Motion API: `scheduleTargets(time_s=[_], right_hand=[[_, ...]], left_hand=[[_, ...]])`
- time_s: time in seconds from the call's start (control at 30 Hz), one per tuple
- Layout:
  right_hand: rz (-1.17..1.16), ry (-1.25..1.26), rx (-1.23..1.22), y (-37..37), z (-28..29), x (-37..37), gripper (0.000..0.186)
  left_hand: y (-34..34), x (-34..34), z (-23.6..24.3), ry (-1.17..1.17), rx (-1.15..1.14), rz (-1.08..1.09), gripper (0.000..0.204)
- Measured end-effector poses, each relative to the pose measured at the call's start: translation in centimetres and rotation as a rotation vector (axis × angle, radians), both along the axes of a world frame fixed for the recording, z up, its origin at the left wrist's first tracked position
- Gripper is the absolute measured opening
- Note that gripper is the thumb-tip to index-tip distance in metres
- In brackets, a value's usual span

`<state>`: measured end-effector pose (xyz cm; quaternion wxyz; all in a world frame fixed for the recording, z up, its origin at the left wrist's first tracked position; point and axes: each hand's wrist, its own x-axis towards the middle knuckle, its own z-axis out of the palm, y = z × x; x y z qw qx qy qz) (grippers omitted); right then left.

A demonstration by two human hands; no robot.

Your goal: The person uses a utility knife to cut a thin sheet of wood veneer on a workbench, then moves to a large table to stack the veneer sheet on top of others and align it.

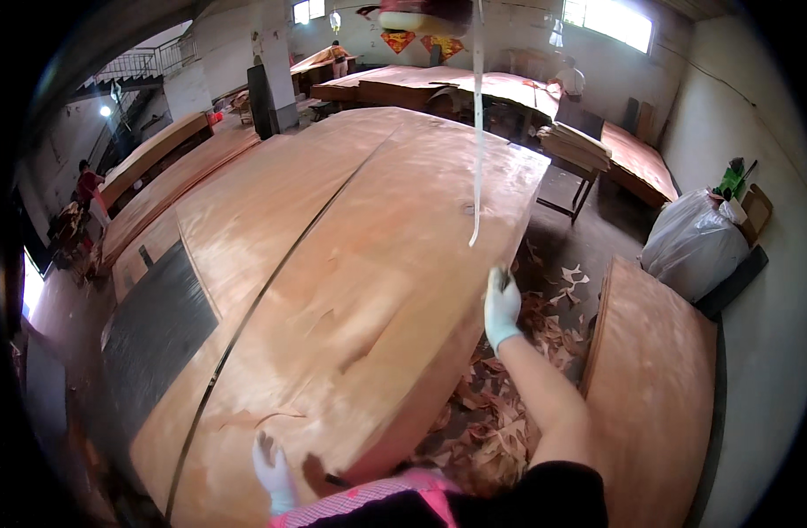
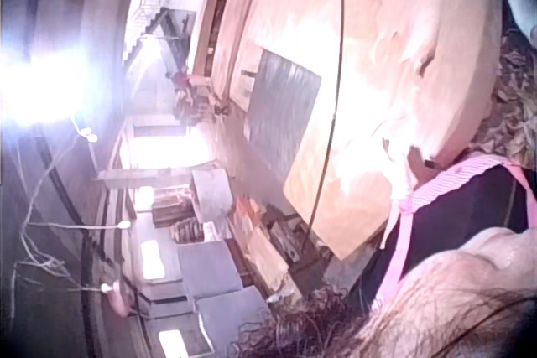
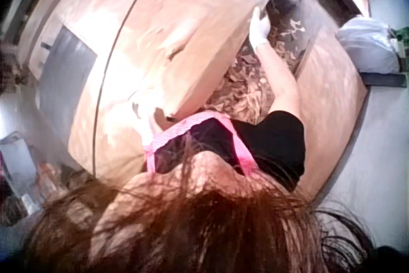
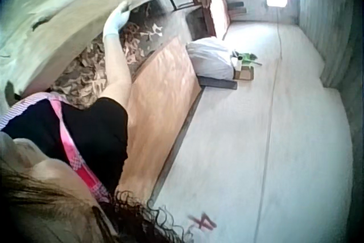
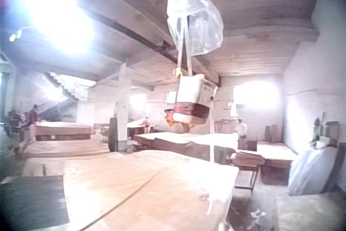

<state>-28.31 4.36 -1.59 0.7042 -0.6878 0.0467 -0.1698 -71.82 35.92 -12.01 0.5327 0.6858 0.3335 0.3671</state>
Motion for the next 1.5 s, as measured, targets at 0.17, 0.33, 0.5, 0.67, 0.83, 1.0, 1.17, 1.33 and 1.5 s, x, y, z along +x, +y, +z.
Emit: scheduleTargets(time_s=[0.17,0.33,0.5,0.67,0.83,1.0,1.17,1.33,1.5], right_hand=[[0.105,-0.313,-0.26,2.5,8.9,0.8,0.039],[0.377,-0.266,-0.064,7.6,12.3,-3.8,0.017],[0.719,-0.211,0.245,11.2,5.3,-10.3,0.009],[0.829,-0.088,-0.072,13.5,-1.0,-18.4,0.026],[1.091,-0.09,-0.097,13.4,-7.5,-22.9,0.011],[1.061,-0.567,-0.464,12.9,-5.2,-23.3,0.011],[1.595,-0.786,-0.245,15.5,-3.5,-24.4,0.038],[1.567,0.07,-0.503,19.6,-3.2,-24.9,0.039],[1.646,0.124,-0.752,23.6,-4.1,-27.5,0.042]], left_hand=[[-1.9,2.4,1.8,-0.012,-0.039,-0.056,0.053],[-2.6,3.2,2.6,0.047,0.172,-0.053,0.042],[-1.6,4.9,5.3,0.152,0.296,-0.126,0.032],[-1.9,8.3,10.7,0.041,0.23,-0.301,0.032],[-1.7,10.6,12.4,0.081,0.382,-0.72,0.025],[-2.2,10.6,11.6,0.188,0.843,-0.561,0.015],[0.4,9.1,9.3,0.031,-0.262,-0.285,0.034],[3.0,2.8,3.7,-0.068,-0.747,-0.455,0.042],[3.7,-5.6,6.9,0.283,-0.563,-0.39,0.028]])
